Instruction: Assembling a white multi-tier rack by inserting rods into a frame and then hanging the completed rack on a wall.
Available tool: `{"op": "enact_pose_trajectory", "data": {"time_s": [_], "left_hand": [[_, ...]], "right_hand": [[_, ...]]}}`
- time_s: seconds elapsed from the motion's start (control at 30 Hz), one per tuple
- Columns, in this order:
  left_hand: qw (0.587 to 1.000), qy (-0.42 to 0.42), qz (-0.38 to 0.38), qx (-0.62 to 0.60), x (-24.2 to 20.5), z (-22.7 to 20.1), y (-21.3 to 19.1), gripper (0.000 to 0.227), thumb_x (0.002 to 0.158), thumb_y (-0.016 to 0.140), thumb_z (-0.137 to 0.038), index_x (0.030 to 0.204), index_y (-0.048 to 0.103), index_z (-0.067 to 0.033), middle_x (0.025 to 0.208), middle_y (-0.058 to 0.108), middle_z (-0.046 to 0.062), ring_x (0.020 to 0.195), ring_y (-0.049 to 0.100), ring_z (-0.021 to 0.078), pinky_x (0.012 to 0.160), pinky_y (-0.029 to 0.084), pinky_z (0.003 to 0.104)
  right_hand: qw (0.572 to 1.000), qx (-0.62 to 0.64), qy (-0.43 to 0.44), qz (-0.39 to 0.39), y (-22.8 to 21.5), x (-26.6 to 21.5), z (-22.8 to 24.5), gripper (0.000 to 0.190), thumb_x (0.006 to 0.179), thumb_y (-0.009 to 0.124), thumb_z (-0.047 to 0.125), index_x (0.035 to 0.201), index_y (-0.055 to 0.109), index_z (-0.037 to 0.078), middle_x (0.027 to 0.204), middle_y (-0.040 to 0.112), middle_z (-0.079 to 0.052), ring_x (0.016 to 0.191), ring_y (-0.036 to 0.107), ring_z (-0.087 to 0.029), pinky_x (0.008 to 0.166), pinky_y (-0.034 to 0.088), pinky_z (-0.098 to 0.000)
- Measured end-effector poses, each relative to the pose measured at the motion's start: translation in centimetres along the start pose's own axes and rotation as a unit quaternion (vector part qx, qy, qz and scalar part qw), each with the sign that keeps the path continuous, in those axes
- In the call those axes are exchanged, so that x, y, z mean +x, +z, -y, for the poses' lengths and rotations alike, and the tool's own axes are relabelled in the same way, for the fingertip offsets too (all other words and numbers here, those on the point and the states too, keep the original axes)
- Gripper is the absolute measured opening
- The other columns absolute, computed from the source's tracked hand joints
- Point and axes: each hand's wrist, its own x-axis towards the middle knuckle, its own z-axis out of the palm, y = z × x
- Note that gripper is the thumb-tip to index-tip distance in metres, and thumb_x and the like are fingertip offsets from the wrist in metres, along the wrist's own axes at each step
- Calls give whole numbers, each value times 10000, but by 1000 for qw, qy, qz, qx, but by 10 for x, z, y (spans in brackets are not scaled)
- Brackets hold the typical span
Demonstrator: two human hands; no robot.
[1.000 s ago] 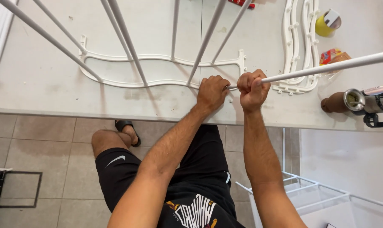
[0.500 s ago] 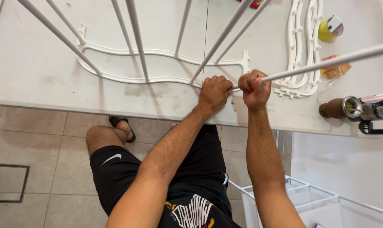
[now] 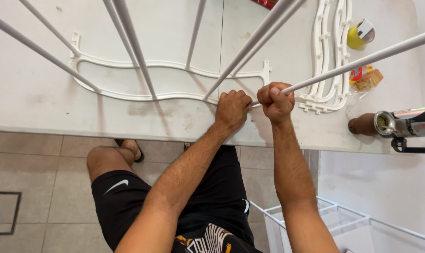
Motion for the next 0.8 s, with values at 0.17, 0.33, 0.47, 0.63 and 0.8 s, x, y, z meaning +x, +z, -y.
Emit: {"op": "enact_pose_trajectory", "data": {"time_s": [0.17, 0.33, 0.47, 0.63, 0.8], "left_hand": [[1000, 3, -22, 4, 2, -3, -3, 97, 880, 735, -243, 929, 702, -167, 880, 623, 12, 889, 627, 227, 831, 457, 402], [1000, 9, -19, 15, 2, -6, -6, 61, 894, 722, -218, 926, 701, -171, 873, 624, 1, 881, 631, 216, 821, 457, 392], [1000, 6, -9, 16, 1, -11, -12, 90, 912, 729, -241, 954, 716, -162, 872, 635, 7, 874, 644, 210, 834, 471, 385], [1000, -2, -8, 21, 0, -15, -18, 112, 932, 747, -228, 1015, 749, -152, 900, 675, 38, 885, 675, 204, 862, 499, 387], [1000, -6, -8, 24, -1, -17, -18, 138, 942, 741, -256, 1033, 750, -152, 908, 688, 43, 891, 688, 202, 863, 511, 383]], "right_hand": [[998, 62, 5, 11, 0, 4, -2, 422, 943, 495, 98, 588, 284, 182, 486, 204, 31, 405, 186, -111, 379, 213, -265], [999, 41, -1, -8, -7, 4, -2, 400, 981, 481, 109, 618, 320, 160, 498, 247, 15, 413, 243, -119, 401, 252, -265], [985, -159, 68, -15, -21, -5, 43, 442, 952, 571, 512, 946, 535, 72, 879, 569, -97, 818, 565, -195, 768, 453, -353], [774, -543, 118, -305, -96, -27, 92, 195, 1010, 688, 245, 1004, 629, 59, 887, 598, -115, 875, 622, -285, 823, 512, -436], [566, -645, 406, -313, -158, -53, 96, 501, 818, 785, 418, 1137, 562, 101, 1027, 699, -168, 1084, 680, -393, 948, 523, -501]]}}
